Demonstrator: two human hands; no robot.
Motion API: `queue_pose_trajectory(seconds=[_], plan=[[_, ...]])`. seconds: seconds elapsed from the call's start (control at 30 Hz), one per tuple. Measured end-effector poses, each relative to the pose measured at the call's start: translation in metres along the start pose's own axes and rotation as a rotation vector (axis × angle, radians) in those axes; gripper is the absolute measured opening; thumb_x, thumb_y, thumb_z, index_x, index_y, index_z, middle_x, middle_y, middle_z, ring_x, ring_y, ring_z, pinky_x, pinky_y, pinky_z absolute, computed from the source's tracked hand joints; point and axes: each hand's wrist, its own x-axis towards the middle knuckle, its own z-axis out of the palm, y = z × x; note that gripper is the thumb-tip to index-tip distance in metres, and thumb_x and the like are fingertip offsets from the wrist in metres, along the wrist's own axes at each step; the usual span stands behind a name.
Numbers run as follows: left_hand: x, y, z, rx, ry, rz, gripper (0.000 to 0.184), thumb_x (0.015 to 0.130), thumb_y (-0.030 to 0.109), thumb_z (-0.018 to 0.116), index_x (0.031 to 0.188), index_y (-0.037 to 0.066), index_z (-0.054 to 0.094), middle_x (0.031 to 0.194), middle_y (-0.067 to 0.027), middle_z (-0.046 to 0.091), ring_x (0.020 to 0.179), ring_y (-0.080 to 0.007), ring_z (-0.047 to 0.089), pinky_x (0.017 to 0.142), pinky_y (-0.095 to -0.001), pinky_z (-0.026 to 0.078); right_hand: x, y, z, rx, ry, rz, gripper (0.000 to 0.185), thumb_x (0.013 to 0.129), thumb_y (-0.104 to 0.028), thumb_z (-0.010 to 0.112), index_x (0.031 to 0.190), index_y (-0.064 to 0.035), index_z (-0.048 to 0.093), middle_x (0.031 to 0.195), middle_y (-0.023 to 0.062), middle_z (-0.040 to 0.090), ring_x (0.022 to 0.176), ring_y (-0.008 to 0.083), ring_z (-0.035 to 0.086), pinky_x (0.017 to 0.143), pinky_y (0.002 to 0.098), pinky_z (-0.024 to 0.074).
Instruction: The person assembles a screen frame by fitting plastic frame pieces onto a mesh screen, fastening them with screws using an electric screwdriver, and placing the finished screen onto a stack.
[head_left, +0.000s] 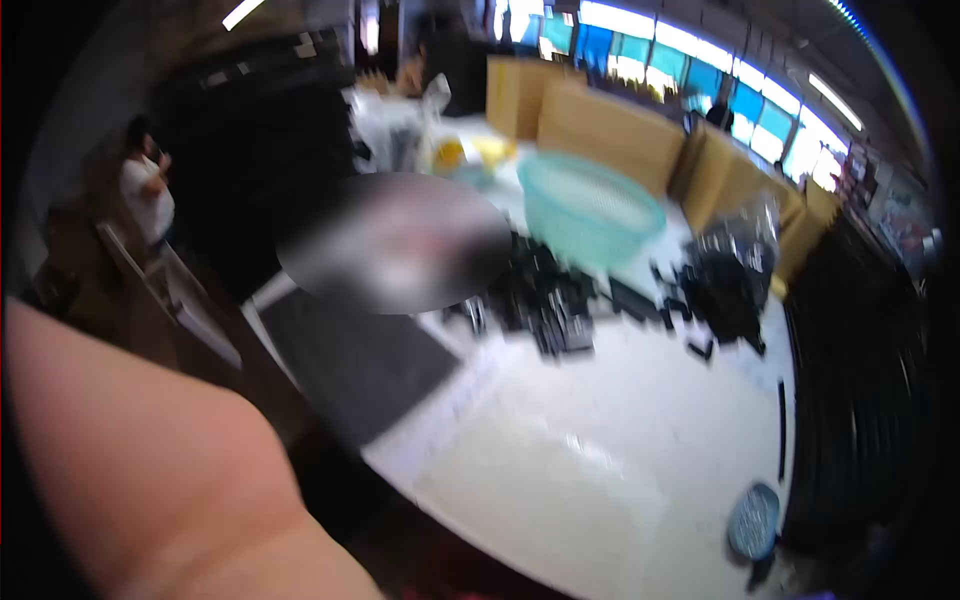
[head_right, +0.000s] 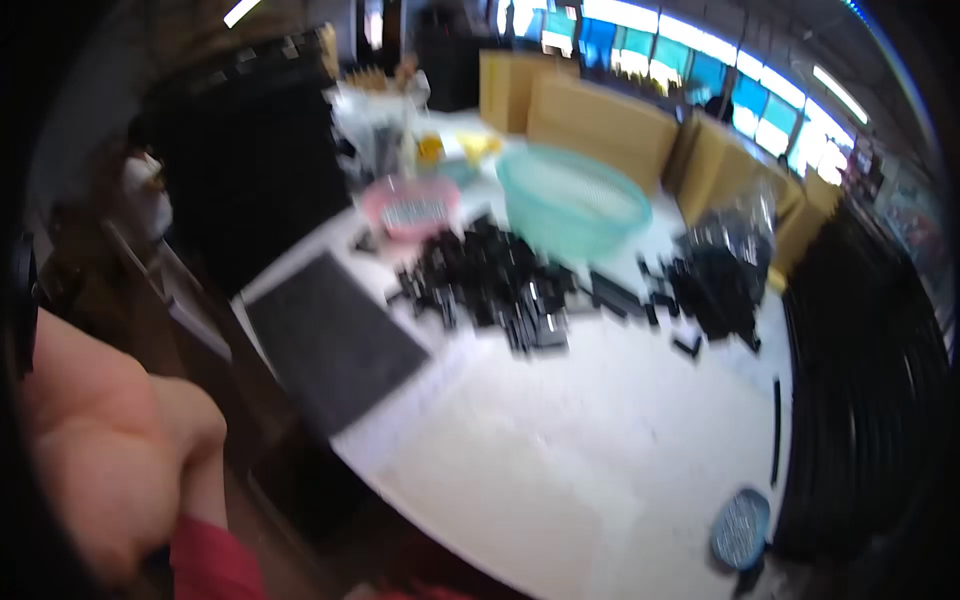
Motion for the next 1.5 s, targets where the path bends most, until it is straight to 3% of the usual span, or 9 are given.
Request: queue_pose_trajectory(seconds=[0.17,0.37,0.47,0.57,0.8,0.9,1.13,1.37,1.5], plan=[[0.010,0.051,-0.041,0.195,-0.315,-0.065,0.096,0.061,0.048,0.083,0.135,0.006,0.039,0.136,-0.0161,0.045,0.126,-0.0324,0.044,0.108,-0.0451,0.034,-0.010,0.008,-0.057,0.086,0.089,0.470,0.037,0.097,-0.022,0.042,0.125,0.0014,0.049,0.118,0.0168,0.058,0.102,0.0258,0.059,0.092,0.0400,0.0469],[-0.210,-0.028,-0.127,0.648,-1.652,-0.459,0.099,0.064,0.017,0.080,0.145,0.006,0.024,0.152,-0.0103,0.023,0.141,-0.0299,0.017,0.111,-0.0518,0.021,-0.032,0.046,-0.113,0.243,0.170,0.797,0.037,0.097,-0.020,0.043,0.126,0.0027,0.049,0.119,0.0179,0.057,0.104,0.0265,0.059,0.094,0.0411,0.0467],[-0.264,-0.026,-0.150,0.530,-1.174,-0.315,0.038,0.077,-0.005,0.052,0.115,-0.001,0.059,0.121,-0.0155,0.059,0.115,-0.0314,0.055,0.096,-0.0401,0.045,-0.011,0.062,-0.124,0.291,0.150,0.980,0.037,0.097,-0.019,0.043,0.126,0.0034,0.048,0.120,0.0184,0.057,0.104,0.0268,0.058,0.095,0.0416,0.0466],[-0.263,-0.030,-0.147,0.471,-0.982,-0.126,0.024,0.077,-0.005,0.054,0.098,-0.003,0.066,0.101,-0.0154,0.067,0.098,-0.0311,0.064,0.085,-0.0383,0.053,-0.020,0.074,-0.132,0.351,0.172,1.107,0.037,0.097,-0.017,0.043,0.127,0.0040,0.048,0.121,0.0189,0.057,0.105,0.0271,0.058,0.096,0.0422,0.0464],[-0.169,-0.006,-0.122,0.741,-0.643,-0.014,0.026,0.079,-0.010,0.050,0.099,-0.002,0.065,0.098,-0.0152,0.067,0.095,-0.0307,0.065,0.086,-0.0389,0.053,-0.173,0.040,0.096,0.144,0.115,1.957,0.026,0.095,-0.016,0.049,0.114,-0.0001,0.057,0.101,0.0081,0.062,0.089,0.0135,0.059,0.080,0.0275,0.0473],[-0.164,0.000,-0.087,0.694,-0.665,0.056,0.024,0.080,-0.012,0.052,0.097,-0.003,0.066,0.095,-0.0151,0.067,0.092,-0.0291,0.066,0.081,-0.0374,0.055,-0.199,0.019,0.180,0.300,-0.569,2.276,0.028,0.094,-0.020,0.051,0.111,0.0020,0.057,0.094,0.0118,0.065,0.082,0.0178,0.063,0.076,0.0307,0.0520],[-0.249,-0.016,-0.126,0.527,-0.820,-0.160,0.032,0.070,-0.013,0.051,0.097,-0.003,0.066,0.098,-0.0163,0.067,0.096,-0.0309,0.065,0.088,-0.0397,0.052,-0.218,0.005,0.214,0.600,-1.067,2.285,0.025,0.094,-0.015,0.054,0.110,0.0033,0.059,0.098,0.0133,0.066,0.091,0.0166,0.063,0.080,0.0283,0.0503],[-0.206,0.009,-0.089,0.590,-0.698,-0.054,0.022,0.078,-0.006,0.053,0.097,-0.003,0.064,0.095,-0.0161,0.065,0.092,-0.0312,0.065,0.083,-0.0406,0.053,-0.234,-0.009,0.253,0.808,-1.073,2.352,0.046,0.098,-0.029,0.046,0.131,0.0029,0.044,0.118,0.0186,0.060,0.103,0.0218,0.062,0.085,0.0305,0.0505],[-0.199,0.095,0.011,0.317,-0.746,0.005,0.019,0.076,0.005,0.058,0.091,-0.003,0.065,0.088,-0.0151,0.064,0.083,-0.0291,0.064,0.082,-0.0438,0.052,-0.246,-0.016,0.280,0.931,-0.383,2.708,0.056,0.098,-0.035,0.043,0.138,0.0020,0.031,0.127,0.0193,0.054,0.107,0.0255,0.060,0.086,0.0351,0.0514]])
